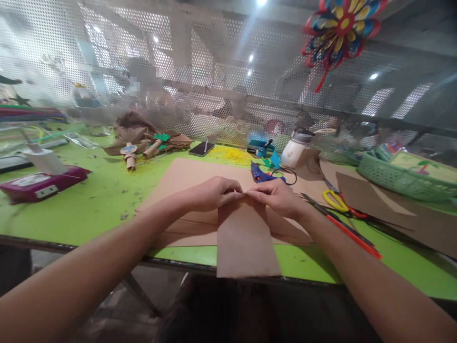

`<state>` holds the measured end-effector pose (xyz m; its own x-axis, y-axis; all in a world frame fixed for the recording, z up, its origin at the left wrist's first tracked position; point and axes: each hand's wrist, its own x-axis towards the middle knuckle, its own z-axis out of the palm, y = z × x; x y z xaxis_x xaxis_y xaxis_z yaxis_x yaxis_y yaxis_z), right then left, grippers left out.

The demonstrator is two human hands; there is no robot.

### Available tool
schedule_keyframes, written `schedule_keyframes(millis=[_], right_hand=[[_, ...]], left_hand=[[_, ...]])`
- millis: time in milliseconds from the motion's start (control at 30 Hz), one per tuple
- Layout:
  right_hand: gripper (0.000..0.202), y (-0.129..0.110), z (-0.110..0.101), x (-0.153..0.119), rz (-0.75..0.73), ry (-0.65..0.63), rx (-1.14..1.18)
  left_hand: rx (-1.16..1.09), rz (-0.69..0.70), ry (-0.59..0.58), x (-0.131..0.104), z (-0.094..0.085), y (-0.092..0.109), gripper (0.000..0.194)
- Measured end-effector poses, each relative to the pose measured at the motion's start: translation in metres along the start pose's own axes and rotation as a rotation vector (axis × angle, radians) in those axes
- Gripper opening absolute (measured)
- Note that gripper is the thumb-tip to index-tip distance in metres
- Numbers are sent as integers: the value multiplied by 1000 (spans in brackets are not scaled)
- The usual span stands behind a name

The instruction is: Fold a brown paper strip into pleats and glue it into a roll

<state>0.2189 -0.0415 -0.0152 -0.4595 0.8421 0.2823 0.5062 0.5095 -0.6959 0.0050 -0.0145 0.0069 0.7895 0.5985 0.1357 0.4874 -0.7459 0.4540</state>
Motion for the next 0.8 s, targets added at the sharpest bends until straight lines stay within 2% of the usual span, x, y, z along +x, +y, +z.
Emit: schedule_keyframes(millis=[233,567,800], right_hand=[[26,3,-2,0,-23,83,-104],[25,4,-3,1,-20,56,-84],[28,4,-4,1,27,24,-2]], left_hand=[[17,-62,-64,-4,-8,-6,24],[-141,-86,-93,-4,-5,-8,27],[-116,-67,-85,-5,-5,-5,26]])
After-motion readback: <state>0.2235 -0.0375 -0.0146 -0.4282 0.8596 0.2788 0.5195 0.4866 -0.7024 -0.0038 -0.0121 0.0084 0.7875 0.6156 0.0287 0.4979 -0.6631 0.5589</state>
